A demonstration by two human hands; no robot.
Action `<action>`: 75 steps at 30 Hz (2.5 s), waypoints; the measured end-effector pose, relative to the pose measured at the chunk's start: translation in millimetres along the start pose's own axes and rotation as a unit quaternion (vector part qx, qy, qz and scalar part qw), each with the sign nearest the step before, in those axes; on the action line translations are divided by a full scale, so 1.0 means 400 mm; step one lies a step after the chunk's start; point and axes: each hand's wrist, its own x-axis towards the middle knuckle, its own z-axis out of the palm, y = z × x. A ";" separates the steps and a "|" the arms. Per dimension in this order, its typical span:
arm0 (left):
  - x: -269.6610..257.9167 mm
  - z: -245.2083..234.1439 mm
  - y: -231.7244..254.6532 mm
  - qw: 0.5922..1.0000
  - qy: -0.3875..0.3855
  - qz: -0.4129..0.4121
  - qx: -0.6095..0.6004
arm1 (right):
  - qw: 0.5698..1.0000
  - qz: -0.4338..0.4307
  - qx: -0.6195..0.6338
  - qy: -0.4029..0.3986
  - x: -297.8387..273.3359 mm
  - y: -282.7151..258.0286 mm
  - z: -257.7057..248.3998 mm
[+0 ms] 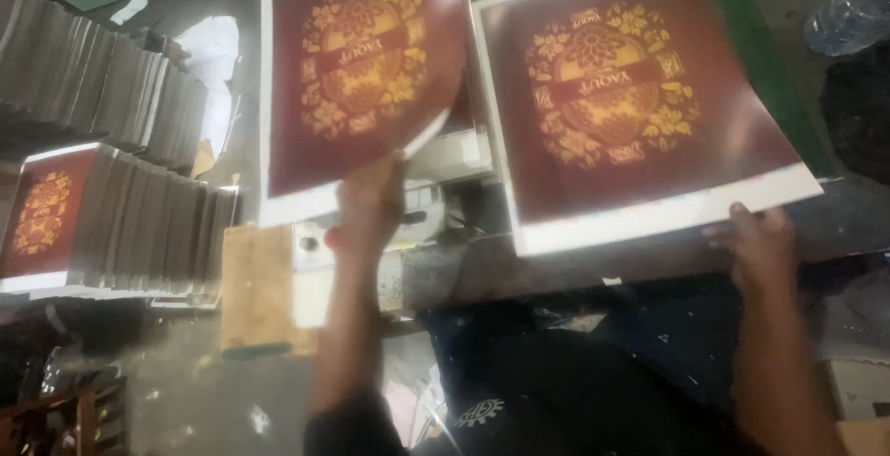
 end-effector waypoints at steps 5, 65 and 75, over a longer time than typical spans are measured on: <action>-0.033 0.000 0.082 1.000 -0.020 -0.015 0.004 | 0.999 -0.009 -0.031 -0.029 0.185 0.010 0.058; -0.034 0.011 0.010 0.999 -0.009 -0.028 -0.041 | 0.992 -0.017 -0.044 0.114 -0.130 -0.039 -0.105; -0.095 0.025 0.126 0.993 0.032 -0.092 -0.064 | 0.993 -0.069 -0.092 0.000 0.293 0.009 0.035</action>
